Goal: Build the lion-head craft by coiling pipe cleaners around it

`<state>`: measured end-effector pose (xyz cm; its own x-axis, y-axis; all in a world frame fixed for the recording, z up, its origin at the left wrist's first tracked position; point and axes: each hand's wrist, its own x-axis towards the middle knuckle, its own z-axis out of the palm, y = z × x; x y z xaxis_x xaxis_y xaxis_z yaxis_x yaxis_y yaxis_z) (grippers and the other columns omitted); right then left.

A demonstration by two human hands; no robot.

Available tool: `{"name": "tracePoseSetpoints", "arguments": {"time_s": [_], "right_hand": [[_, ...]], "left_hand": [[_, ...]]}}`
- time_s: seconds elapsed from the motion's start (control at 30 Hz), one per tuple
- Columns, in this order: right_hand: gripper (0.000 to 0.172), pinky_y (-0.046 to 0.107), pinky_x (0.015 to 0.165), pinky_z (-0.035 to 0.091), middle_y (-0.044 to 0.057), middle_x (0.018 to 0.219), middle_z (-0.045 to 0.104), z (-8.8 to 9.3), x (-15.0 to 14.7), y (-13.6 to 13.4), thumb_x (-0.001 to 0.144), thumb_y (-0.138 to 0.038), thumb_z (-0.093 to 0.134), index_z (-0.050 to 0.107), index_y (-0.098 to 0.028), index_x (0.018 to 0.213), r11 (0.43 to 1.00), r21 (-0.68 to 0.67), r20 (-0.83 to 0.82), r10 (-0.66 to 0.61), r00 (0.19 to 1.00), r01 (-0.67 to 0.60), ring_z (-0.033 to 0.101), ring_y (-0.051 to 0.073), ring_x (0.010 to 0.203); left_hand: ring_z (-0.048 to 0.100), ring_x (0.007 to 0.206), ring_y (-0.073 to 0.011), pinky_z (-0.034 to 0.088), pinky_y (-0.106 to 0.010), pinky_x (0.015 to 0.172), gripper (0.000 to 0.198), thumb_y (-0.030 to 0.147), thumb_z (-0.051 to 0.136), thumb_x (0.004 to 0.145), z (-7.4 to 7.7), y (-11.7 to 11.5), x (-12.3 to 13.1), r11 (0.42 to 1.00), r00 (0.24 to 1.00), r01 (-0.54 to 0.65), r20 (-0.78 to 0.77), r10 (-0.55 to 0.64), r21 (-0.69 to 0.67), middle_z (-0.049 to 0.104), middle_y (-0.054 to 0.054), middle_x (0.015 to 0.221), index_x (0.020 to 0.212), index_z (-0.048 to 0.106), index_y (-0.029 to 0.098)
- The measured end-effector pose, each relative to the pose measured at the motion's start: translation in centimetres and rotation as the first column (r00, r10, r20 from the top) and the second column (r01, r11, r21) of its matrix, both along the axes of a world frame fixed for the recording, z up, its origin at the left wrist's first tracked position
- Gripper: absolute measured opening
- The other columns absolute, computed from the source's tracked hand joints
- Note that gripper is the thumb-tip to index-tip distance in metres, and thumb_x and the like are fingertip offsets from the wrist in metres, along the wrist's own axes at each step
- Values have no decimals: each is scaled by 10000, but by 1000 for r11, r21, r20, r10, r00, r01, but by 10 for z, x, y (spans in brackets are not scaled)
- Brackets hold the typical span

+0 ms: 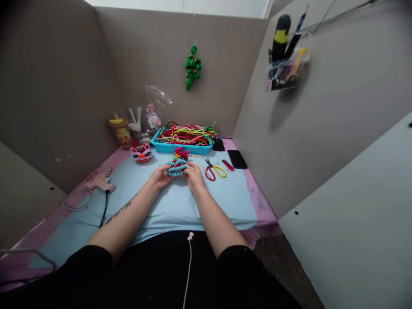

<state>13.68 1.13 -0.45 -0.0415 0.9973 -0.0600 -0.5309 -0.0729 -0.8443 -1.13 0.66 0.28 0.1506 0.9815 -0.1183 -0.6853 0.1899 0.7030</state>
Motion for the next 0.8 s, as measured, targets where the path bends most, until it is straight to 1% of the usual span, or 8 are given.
{"name": "tracePoseSetpoints", "arguments": {"time_s": [0.13,0.23,0.43,0.6,0.7,0.8], "right_hand": [[392,292,606,483,-30,679,632,-1,0,-1,553,-225,691,509,-212,900,997,-25,-47,73,996,-74,610,155,638],[451,279,598,487,-30,701,643,-2,-4,-2,518,-183,713,500,-214,914,994,-22,-51,102,994,-103,617,149,637],[499,277,618,506,-45,719,652,-1,-9,-5,467,-104,682,481,-219,909,995,37,-19,99,995,-98,630,153,661],[515,267,613,501,-44,737,652,-2,-9,-4,486,-118,693,483,-226,944,992,55,-23,111,994,-110,636,154,674],[542,251,587,491,-42,744,648,-4,-12,-3,513,-159,730,469,-234,982,994,37,-72,104,992,-101,630,142,659],[605,231,542,476,-53,731,640,-6,-17,-3,500,-146,744,451,-244,1020,996,7,-89,90,992,-90,617,131,624]], "left_hand": [[657,725,-164,522,-263,643,278,77,620,683,2,-2,-1,998,1000,-12,-18,13,58,687,-67,870,957,629,125],[642,652,-145,503,-243,598,249,69,632,677,3,-4,0,998,999,-34,-33,36,54,686,-44,799,916,632,136],[629,608,-142,493,-243,564,242,32,640,662,1,-2,0,998,997,-65,-30,65,27,671,-31,754,879,620,138],[631,607,-138,499,-240,555,292,29,650,661,-1,1,-2,996,996,-88,-13,88,-26,669,-30,771,925,605,143],[648,661,-153,517,-258,594,318,36,665,656,-1,0,0,992,991,-130,12,130,-4,676,-39,813,946,602,150],[655,705,-161,526,-272,639,344,40,677,648,-1,-2,6,981,982,-186,43,184,47,686,-37,848,965,611,158]]}}
